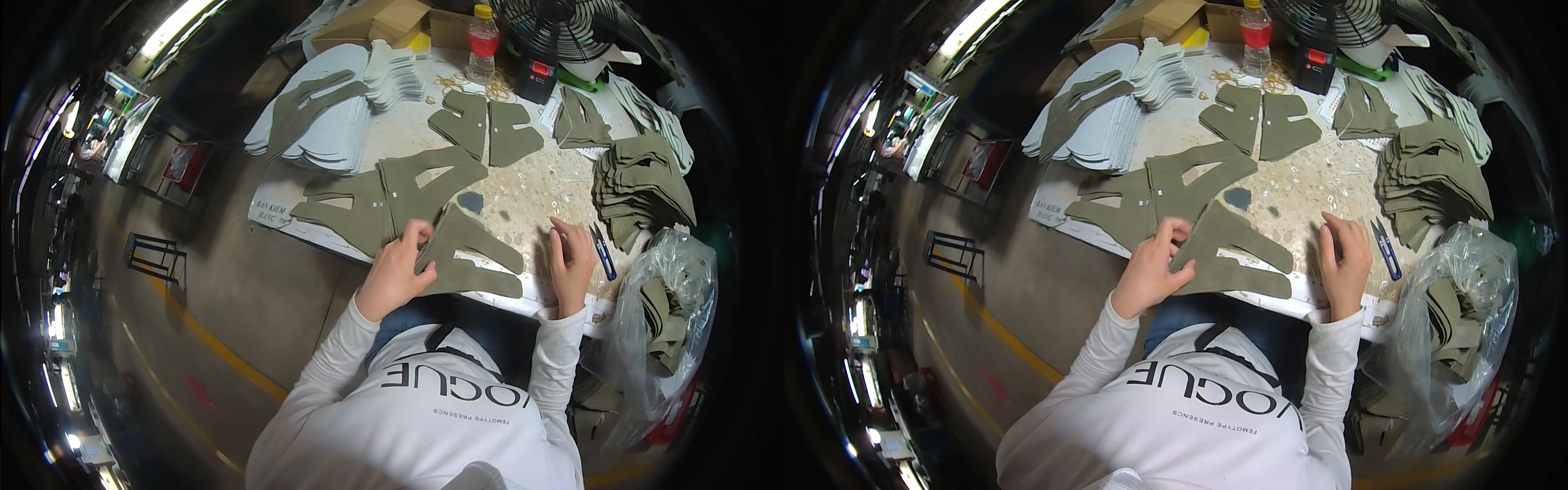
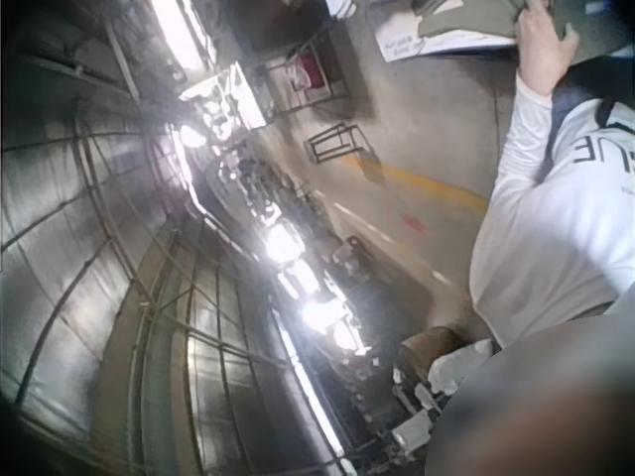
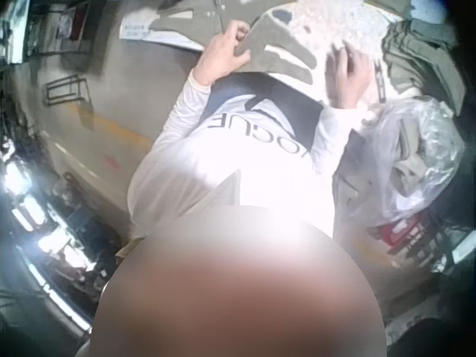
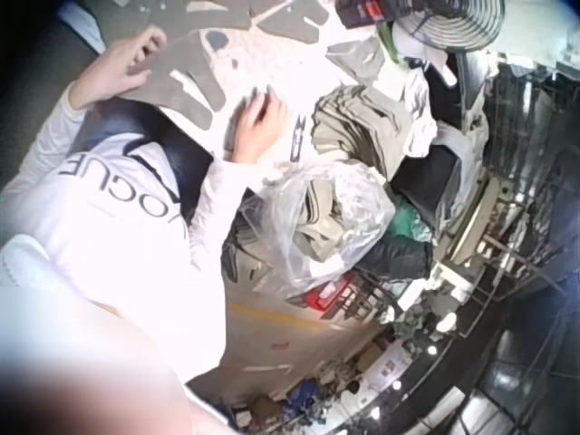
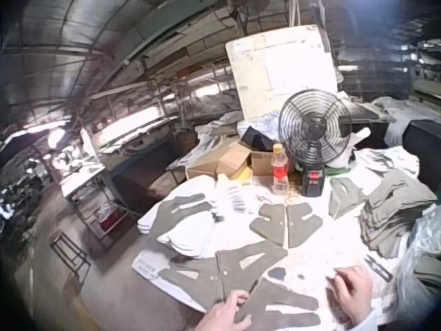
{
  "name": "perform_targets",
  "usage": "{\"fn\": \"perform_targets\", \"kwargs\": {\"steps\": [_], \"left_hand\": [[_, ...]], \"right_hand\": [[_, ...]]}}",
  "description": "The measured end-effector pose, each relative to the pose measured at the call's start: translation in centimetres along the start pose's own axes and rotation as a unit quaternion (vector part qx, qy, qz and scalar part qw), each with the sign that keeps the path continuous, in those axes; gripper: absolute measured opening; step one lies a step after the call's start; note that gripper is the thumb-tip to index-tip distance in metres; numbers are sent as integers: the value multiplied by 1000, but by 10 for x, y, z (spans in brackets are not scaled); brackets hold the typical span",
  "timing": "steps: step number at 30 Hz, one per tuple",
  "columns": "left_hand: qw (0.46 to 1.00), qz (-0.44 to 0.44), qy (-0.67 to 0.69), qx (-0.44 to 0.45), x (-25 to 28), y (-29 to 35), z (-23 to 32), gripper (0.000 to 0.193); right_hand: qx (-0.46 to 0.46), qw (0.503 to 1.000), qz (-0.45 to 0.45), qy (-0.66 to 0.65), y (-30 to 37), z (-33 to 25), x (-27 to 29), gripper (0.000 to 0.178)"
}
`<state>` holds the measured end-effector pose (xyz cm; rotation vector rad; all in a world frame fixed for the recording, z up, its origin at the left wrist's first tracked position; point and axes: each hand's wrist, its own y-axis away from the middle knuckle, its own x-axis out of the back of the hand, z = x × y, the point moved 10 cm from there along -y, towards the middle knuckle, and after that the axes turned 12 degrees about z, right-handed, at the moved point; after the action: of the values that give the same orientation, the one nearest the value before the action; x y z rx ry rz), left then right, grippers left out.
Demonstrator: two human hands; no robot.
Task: The person repeatedly picks up olive-green cardboard pieces from a table, uses a utility knife to trim edges, and places the finished pieces into a plastic bag. The person also stacks and bundles the finished pieces with a rubber band.
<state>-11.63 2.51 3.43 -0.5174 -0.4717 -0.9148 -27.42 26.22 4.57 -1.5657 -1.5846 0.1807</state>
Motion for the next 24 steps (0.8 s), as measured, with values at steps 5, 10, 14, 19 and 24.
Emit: {"fn": "perform_targets", "kwargs": {"steps": [5, 10, 14, 19, 24], "left_hand": [[964, -129, -59, -227, 3, -19, 63, 55], [923, -221, -68, -306, 21, -48, 113, 49], [915, -181, -35, -359, 72, -82, 143, 47], [978, 27, 46, -203, 179, -142, 84, 45], [986, 97, 132, -29, 231, -185, -63, 47]], "right_hand": [[-3, 1000, -1, 8, 5, 5, 3, 15], [-19, 1000, -7, 9, 9, 12, 4, 13], [-35, 999, -1, -7, 12, 17, 6, 14], [-31, 999, -10, -8, 14, 20, 3, 14], [-25, 1000, -15, -7, 15, 18, 1, 14]]}}
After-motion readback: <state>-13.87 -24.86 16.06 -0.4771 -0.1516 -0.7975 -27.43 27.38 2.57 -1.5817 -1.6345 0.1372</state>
